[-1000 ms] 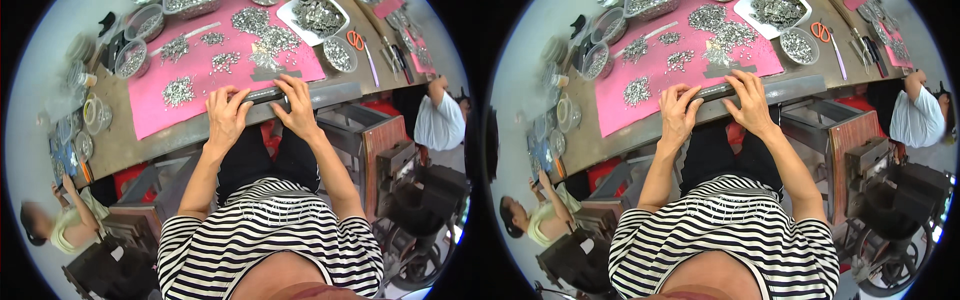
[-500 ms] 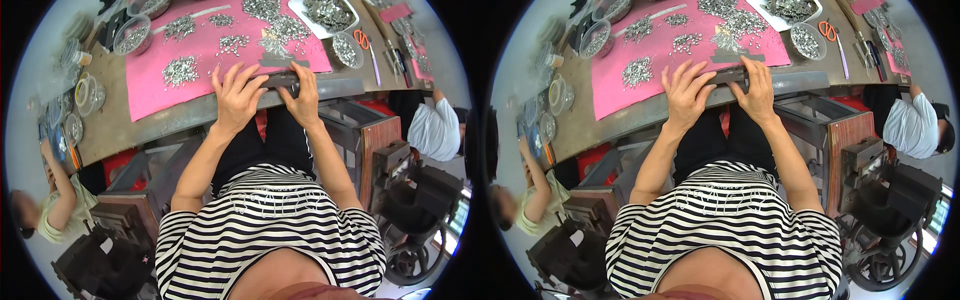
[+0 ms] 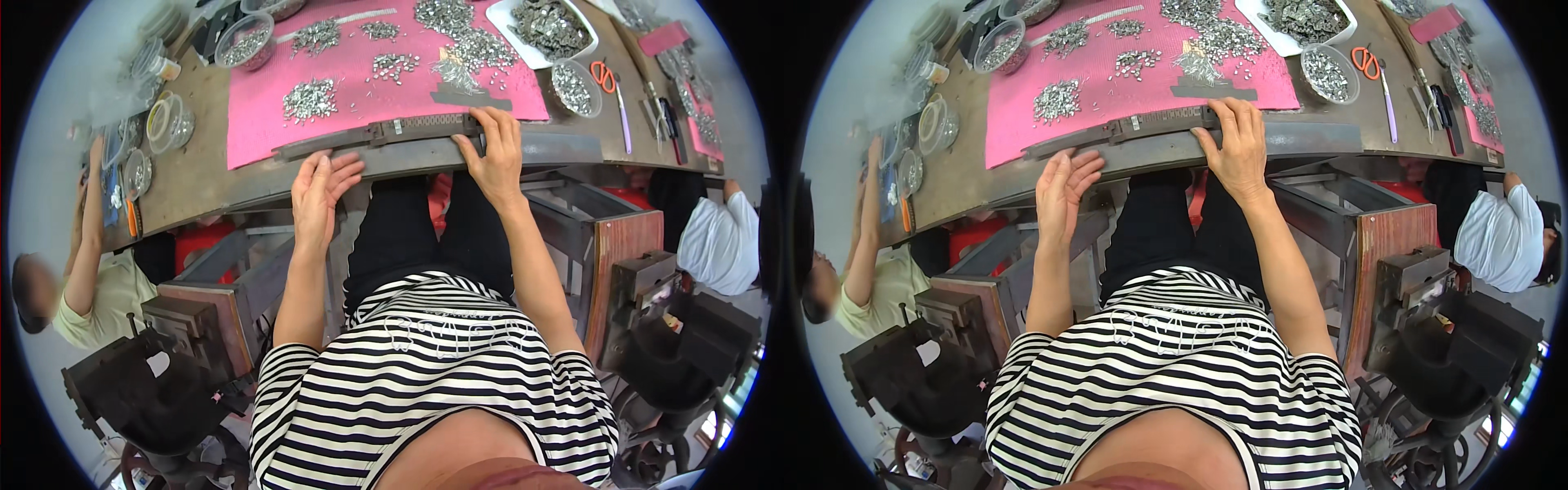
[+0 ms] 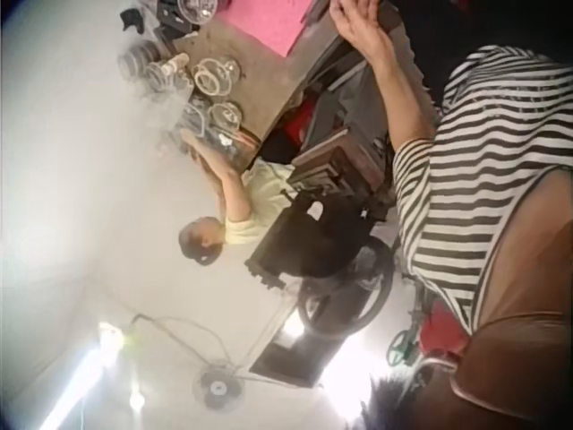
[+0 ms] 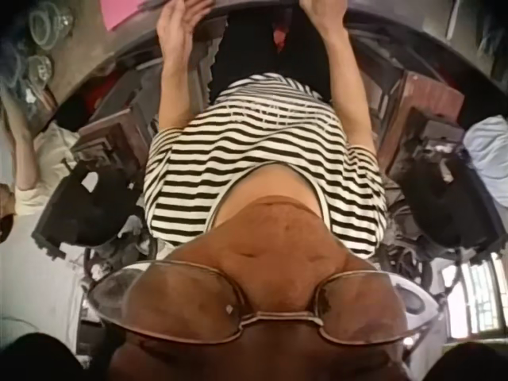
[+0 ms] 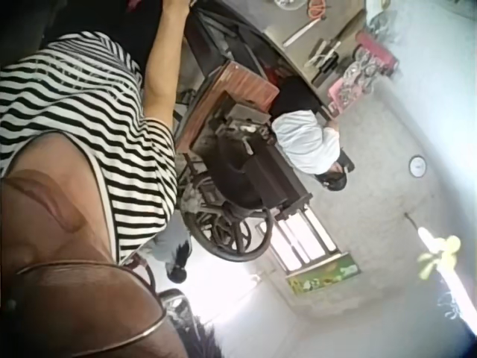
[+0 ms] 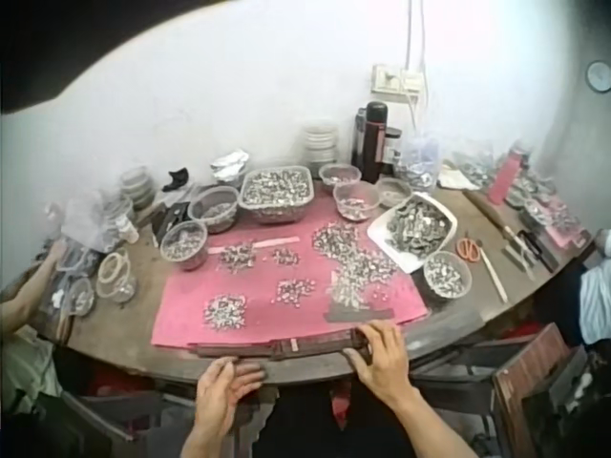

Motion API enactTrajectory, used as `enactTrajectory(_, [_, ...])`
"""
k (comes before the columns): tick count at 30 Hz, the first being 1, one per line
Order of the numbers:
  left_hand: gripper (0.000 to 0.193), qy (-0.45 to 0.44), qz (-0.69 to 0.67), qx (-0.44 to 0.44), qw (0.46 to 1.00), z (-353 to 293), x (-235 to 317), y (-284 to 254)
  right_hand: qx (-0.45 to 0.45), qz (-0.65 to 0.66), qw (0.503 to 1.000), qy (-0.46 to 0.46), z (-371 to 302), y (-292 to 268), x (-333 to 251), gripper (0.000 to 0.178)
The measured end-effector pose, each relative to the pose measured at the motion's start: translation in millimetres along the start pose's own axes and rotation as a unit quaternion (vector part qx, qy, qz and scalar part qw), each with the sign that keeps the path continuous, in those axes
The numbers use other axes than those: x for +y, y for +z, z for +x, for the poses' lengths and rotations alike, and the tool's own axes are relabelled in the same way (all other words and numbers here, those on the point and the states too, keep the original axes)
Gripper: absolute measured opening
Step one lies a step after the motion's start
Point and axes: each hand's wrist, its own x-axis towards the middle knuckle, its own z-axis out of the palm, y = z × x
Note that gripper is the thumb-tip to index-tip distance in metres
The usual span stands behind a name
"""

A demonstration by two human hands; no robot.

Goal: The worker is arranging small decorative metal pieces onto a metal strip and then using a manual press to secure them.

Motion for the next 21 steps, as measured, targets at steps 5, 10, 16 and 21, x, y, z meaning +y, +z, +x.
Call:
enactTrajectory(5, [0.019, 0.120, 0.141, -0.022, 0.982, 0.5, -15.4, 31.3, -0.038, 0.013, 0.999, 0.015, 6.0, -11.1, -2.3, 0.047])
enactTrajectory(10, [0.041, 0.457, 0.462, 0.007, 0.760, 26.0, -18.1, 72.2, -0.039, -0.017, 0.998, -0.041, 32.4, -15.1, 2.4, 0.027])
enactTrajectory(16, [0.050, 0.443, 0.549, 0.011, 0.709, 42.4, -35.8, 70.1, -0.147, -0.006, 0.972, -0.182, 50.1, -14.7, 18.0, 0.020])
enactTrajectory(21, [0.051, 0.441, 0.541, 0.014, 0.716, 41.5, -37.5, 70.4, -0.210, 0.011, 0.946, -0.247, 66.5, -22.5, 28.0, 0.022])
